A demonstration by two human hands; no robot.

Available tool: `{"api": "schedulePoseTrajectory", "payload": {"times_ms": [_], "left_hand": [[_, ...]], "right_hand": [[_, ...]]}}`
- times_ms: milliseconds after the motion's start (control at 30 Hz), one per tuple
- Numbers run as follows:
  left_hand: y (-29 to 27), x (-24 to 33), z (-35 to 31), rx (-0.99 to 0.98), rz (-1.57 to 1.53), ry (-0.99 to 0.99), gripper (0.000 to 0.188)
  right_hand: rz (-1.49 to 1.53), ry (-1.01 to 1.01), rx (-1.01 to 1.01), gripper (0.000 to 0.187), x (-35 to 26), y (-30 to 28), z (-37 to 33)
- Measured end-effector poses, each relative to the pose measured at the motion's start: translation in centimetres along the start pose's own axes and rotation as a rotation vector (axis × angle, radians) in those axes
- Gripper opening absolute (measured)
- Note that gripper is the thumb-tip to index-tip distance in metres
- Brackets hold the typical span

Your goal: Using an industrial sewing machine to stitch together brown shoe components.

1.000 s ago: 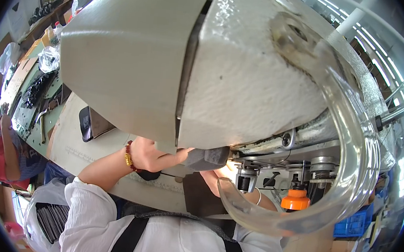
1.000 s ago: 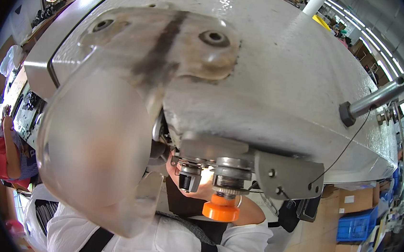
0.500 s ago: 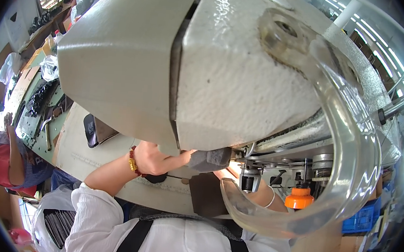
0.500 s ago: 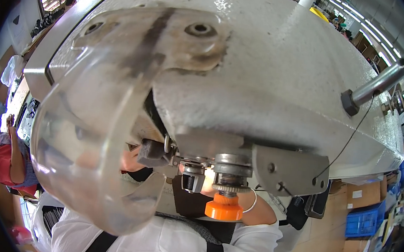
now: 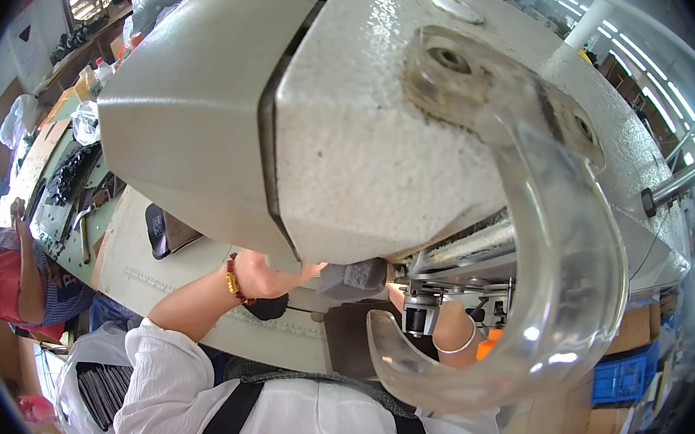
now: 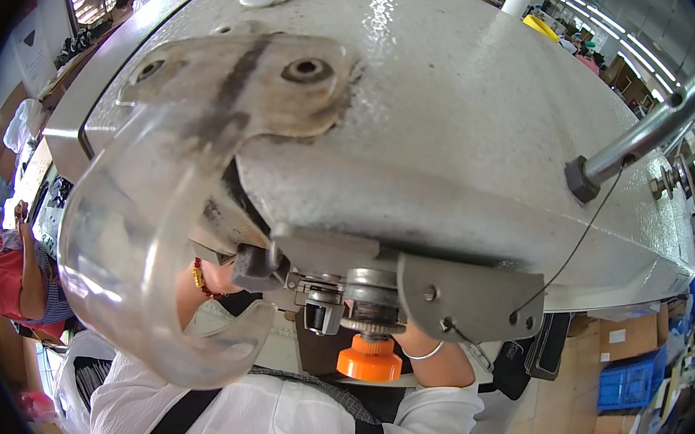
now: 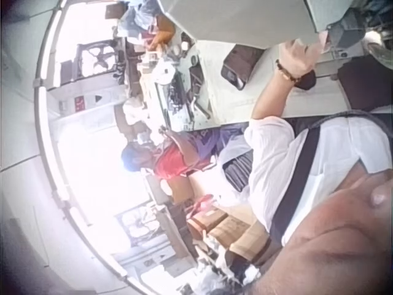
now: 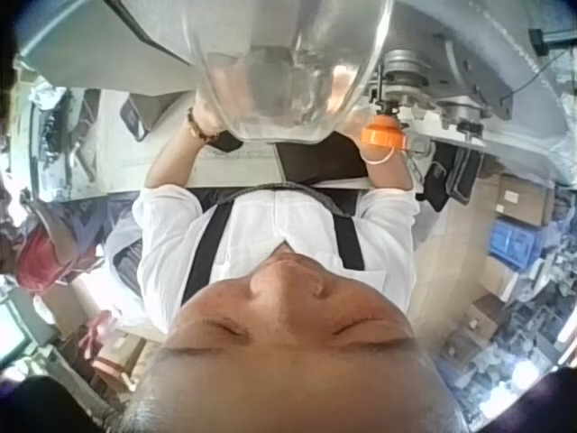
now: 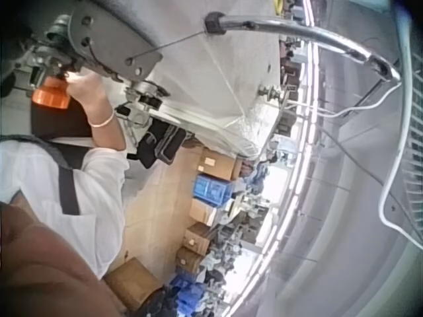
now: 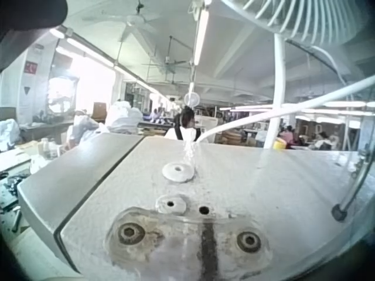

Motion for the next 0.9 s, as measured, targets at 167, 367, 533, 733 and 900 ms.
{"api": "schedulePoseTrajectory", "payload": {"times_ms": [167, 367, 533, 733, 900], "left_hand": [[1.7, -0.7, -1.7, 0.046, 0.184, 0.142, 0.034], [0.5, 1.0, -0.2, 0.138, 0.177, 0.299, 0.024], [0.4, 2.6, 0.6, 0.112, 0.323, 0.384, 0.011], [-1.8, -2.8, 3.9, 0.403, -0.157, -0.216, 0.02], [5.1, -7.8, 5.5, -0.076, -1.099, -1.004, 0.028]], "right_hand": [[-0.005, 0.003, -0.002, 0.025, -0.1, 0.3, -0.2], [-0.031, 0.002, -0.04, 0.026, -2.0, 1.7, -1.8], [-0.282, -0.029, -0.289, 0.027, -2.4, 2.9, -3.3], [0.978, 0.55, -0.092, 0.031, 5.9, -4.5, -0.4], [1.375, 0.18, -0.326, 0.039, 4.7, -7.5, 2.5]]}}
Point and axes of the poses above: each hand's wrist, its own z-axis towards the middle knuckle, its own y-axis out of the palm, x = y × z, the point moved 6 cm from there along z, towards the middle knuckle, and after that the axes turned 1 degree about -z, right-handed, at the moved point
